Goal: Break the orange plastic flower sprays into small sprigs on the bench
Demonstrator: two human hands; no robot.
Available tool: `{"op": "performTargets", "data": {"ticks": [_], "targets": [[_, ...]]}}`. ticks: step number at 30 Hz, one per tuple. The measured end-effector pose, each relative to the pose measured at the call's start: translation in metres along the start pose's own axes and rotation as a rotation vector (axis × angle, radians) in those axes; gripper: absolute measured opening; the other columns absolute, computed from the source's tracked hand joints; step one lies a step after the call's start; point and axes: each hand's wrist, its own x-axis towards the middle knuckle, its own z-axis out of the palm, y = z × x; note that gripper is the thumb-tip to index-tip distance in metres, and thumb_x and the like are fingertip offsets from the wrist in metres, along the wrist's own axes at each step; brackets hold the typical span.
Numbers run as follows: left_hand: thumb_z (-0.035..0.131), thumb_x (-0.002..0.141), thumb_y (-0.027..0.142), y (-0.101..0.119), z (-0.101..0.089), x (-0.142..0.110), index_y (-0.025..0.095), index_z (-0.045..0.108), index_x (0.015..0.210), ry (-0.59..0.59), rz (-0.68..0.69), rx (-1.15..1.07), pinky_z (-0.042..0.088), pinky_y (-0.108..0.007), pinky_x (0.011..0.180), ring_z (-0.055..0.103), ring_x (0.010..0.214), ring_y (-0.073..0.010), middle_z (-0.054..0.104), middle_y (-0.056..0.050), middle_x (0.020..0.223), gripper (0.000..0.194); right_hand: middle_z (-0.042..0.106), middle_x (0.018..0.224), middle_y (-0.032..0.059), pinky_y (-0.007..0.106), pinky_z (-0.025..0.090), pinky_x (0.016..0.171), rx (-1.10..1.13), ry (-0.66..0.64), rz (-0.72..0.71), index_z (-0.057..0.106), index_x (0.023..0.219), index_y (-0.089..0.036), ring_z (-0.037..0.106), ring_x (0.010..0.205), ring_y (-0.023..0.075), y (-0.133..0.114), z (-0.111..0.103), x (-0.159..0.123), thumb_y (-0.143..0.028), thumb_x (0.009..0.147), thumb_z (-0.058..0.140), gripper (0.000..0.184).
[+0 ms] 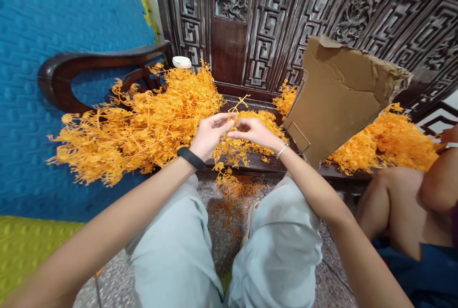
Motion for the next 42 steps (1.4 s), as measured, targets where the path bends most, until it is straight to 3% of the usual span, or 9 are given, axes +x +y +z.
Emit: {"op": "performTargets", "data": {"ticks": [4, 10, 16, 22, 25, 30, 34, 37, 42], "targets": [[0.071, 0.065, 0.021, 0.003, 0.002, -0.004, 0.016, 0.069, 0.084, -0.019, 0.001, 0.032, 0.05, -0.026, 0.074, 0.062, 0.085, -0.0139, 0.07, -0.006, 0.095, 0.019, 0.046, 0.055, -0.0035, 0.023, 0.028, 0.054, -0.148, 0.069, -0.045, 0.05, 0.059, -0.015, 0.035, 0.053, 0.0078, -0.001, 0.002, 0.0, -0.048, 0.073, 0.063, 0.038], [0.071, 0.065, 0.025, 0.006, -0.002, -0.006, 0.015, 0.065, 0.077, -0.065, -0.001, 0.068, 0.052, -0.025, 0.058, 0.059, 0.066, -0.0118, 0.066, -0.003, 0.077, 0.017, 0.051, 0.058, -0.0021, 0.023, 0.029, 0.056, -0.069, -0.025, -0.091, 0.054, 0.063, -0.015, 0.041, 0.055, 0.0086, -0.004, -0.006, -0.005, -0.042, 0.083, 0.053, 0.034], [0.069, 0.067, 0.023, 0.008, -0.003, -0.005, 0.016, 0.062, 0.072, -0.068, -0.011, 0.036, 0.045, -0.021, 0.047, 0.051, 0.049, -0.0072, 0.059, 0.001, 0.063, 0.012, 0.053, 0.059, -0.0019, 0.023, 0.031, 0.056, -0.022, 0.02, -0.075, 0.061, 0.067, -0.014, 0.044, 0.055, 0.008, -0.013, -0.01, -0.009, -0.039, 0.081, 0.054, 0.029], [0.068, 0.068, 0.021, 0.011, -0.003, -0.004, 0.014, 0.061, 0.073, -0.085, -0.041, -0.132, 0.04, -0.019, 0.041, 0.052, 0.051, -0.0066, 0.063, -0.002, 0.077, 0.011, 0.058, 0.058, -0.0008, 0.025, 0.044, 0.062, 0.26, -0.002, 0.021, 0.059, 0.063, -0.014, 0.055, 0.057, 0.01, -0.018, -0.012, -0.009, -0.029, 0.076, 0.058, 0.019], [0.064, 0.072, 0.019, 0.012, -0.002, -0.004, 0.013, 0.06, 0.076, -0.156, -0.044, -0.184, 0.042, -0.02, 0.042, 0.056, 0.054, -0.0081, 0.065, -0.004, 0.082, 0.008, 0.06, 0.059, 0.0, 0.026, 0.045, 0.064, 0.374, -0.046, 0.036, 0.058, 0.062, -0.014, 0.057, 0.058, 0.0106, -0.017, -0.012, -0.008, -0.025, 0.074, 0.057, 0.016], [0.059, 0.076, 0.015, 0.017, 0.001, -0.007, 0.012, 0.058, 0.072, -0.295, -0.077, -0.317, 0.041, -0.017, 0.041, 0.054, 0.051, -0.0071, 0.058, -0.001, 0.066, 0.005, 0.061, 0.06, 0.0005, 0.024, 0.042, 0.06, 0.649, -0.096, -0.029, 0.056, 0.061, -0.014, 0.057, 0.058, 0.0101, -0.014, -0.008, -0.006, -0.022, 0.072, 0.055, 0.013], [0.053, 0.079, 0.008, 0.025, 0.005, -0.011, 0.01, 0.057, 0.07, -0.298, -0.13, -0.479, 0.033, -0.012, 0.035, 0.046, 0.044, -0.002, 0.054, 0.0, 0.065, 0.01, 0.058, 0.057, -0.0014, 0.024, 0.041, 0.06, 0.828, -0.131, -0.074, 0.05, 0.061, -0.015, 0.057, 0.056, 0.0106, -0.019, -0.004, -0.005, -0.022, 0.07, 0.056, 0.012], [0.044, 0.083, 0.004, 0.032, 0.005, -0.013, 0.009, 0.057, 0.07, -0.282, -0.179, -0.568, 0.032, -0.011, 0.035, 0.042, 0.042, -0.0008, 0.052, 0.0, 0.064, 0.019, 0.057, 0.057, -0.0014, 0.025, 0.042, 0.062, 0.891, -0.154, -0.108, 0.047, 0.059, -0.016, 0.058, 0.058, 0.0114, -0.024, -0.003, -0.006, -0.024, 0.071, 0.056, 0.017], [0.032, 0.087, 0.011, 0.037, 0.001, -0.013, 0.01, 0.053, 0.062, -0.363, -0.247, -0.629, 0.027, -0.013, 0.031, 0.034, 0.036, -0.0021, 0.041, 0.001, 0.054, 0.033, 0.061, 0.061, 0.0002, 0.027, 0.042, 0.066, 0.91, -0.197, -0.124, 0.046, 0.062, -0.017, 0.058, 0.06, 0.0119, -0.03, 0.0, -0.007, -0.027, 0.071, 0.056, 0.016]]}}
